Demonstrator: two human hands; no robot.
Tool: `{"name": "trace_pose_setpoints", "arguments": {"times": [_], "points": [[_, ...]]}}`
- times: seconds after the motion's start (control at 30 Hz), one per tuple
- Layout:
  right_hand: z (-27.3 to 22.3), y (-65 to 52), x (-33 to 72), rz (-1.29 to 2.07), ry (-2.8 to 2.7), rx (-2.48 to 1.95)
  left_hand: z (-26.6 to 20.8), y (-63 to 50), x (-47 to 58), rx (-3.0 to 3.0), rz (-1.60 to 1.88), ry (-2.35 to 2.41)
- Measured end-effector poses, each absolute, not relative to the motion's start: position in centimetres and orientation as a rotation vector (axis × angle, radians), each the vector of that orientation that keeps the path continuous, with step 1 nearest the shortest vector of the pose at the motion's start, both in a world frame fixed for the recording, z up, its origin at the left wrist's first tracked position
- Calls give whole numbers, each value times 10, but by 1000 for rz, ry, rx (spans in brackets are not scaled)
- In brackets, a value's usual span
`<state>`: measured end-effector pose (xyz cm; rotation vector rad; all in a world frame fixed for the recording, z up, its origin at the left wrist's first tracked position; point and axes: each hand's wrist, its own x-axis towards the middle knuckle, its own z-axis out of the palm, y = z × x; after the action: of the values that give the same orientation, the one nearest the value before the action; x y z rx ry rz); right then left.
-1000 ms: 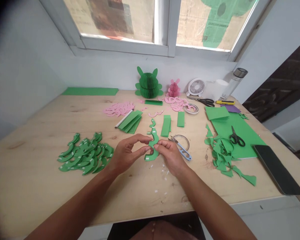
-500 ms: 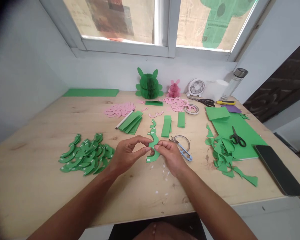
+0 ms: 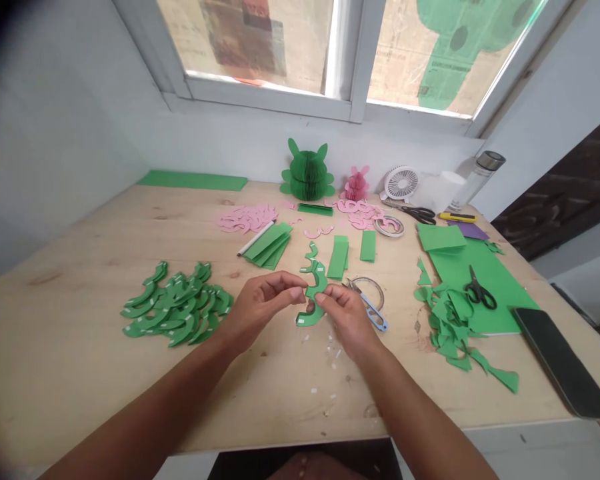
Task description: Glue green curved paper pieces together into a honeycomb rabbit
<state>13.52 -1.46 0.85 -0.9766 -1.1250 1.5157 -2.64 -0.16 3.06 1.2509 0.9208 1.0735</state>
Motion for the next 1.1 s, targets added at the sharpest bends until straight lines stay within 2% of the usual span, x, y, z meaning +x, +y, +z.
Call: {"name": "trace_pose_setpoints", "arguments": {"times": [0.8, 1.1], "points": [[6, -15, 132, 1518, -1143, -988, 25, -1, -25, 1146, 1012, 902], [-1, -13, 135, 1359, -1148, -1061, 22, -1, -22, 1091, 1011, 955]]}}
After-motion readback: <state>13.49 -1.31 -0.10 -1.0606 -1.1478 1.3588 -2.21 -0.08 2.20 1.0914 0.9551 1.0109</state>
